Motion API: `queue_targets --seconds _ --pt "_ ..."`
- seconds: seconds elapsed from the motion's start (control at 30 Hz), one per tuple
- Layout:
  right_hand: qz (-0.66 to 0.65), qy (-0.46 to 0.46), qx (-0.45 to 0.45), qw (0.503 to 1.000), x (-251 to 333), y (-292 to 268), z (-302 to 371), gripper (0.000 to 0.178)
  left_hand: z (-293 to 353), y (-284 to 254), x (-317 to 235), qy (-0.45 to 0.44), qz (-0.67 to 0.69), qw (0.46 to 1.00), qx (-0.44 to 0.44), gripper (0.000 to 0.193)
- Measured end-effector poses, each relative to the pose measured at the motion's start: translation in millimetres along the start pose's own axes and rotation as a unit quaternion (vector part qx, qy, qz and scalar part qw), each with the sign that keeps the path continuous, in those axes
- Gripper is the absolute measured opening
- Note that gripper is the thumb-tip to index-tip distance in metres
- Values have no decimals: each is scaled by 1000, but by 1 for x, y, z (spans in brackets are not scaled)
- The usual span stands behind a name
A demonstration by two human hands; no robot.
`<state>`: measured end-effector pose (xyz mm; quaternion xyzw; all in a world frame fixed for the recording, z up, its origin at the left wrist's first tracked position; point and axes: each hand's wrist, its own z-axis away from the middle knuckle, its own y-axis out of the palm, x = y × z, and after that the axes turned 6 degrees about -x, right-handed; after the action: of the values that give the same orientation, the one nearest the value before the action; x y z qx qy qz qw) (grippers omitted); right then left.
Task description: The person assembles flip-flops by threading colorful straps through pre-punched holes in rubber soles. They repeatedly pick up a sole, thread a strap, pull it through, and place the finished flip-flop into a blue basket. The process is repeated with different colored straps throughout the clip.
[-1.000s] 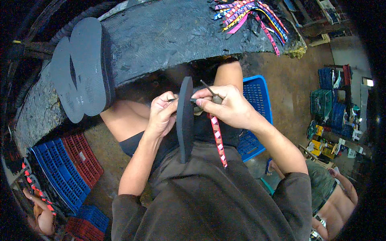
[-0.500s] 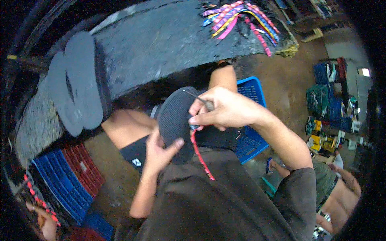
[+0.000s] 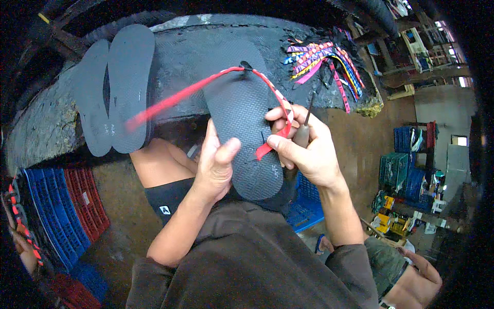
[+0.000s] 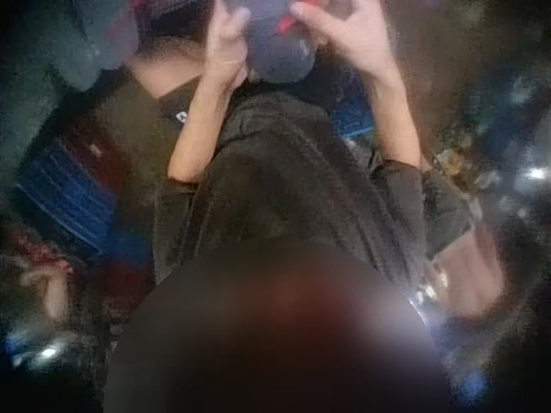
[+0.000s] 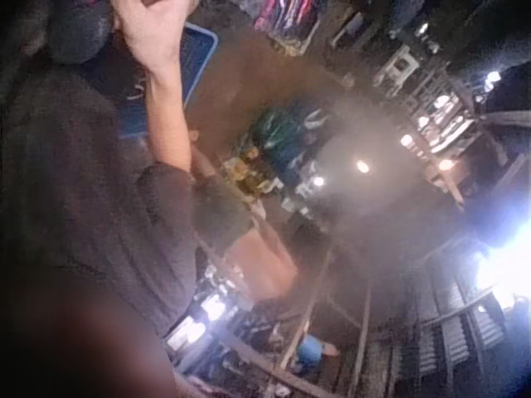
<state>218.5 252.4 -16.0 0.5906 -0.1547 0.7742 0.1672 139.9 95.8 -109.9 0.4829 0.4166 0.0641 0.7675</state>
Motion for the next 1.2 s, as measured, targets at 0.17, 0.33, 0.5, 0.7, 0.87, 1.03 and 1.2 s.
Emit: queue_targets --seconds 0.17,0.33,0.5,0.7,0.87,1.03,1.2 --pt "-9 -25 -78 997 -43 7 -6 28 7 2 -5 -8 -81 993 -88 84" --pt "-76 -50 -120 989 -66 28 -19 25 1 -7 -9 46 -144 982 -114 74" --pt "182 -237 -195 934 -77 35 -11 43 -30 -31 -5 195 -320 914 -153 59" --pt "303 -172 -64 935 -106 31 1 41 -41 -56 5 173 -345 908 -164 54" --pt "379 -158 -33 911 -103 28 -1 40 -37 -52 14 209 -416 860 -208 57" --pt "556 -136 20 820 -74 36 -12 33 -38 -47 13 284 -507 794 -179 47" --pt "581 -208 48 786 -57 41 -32 17 -39 -46 11 240 -540 786 -180 41"
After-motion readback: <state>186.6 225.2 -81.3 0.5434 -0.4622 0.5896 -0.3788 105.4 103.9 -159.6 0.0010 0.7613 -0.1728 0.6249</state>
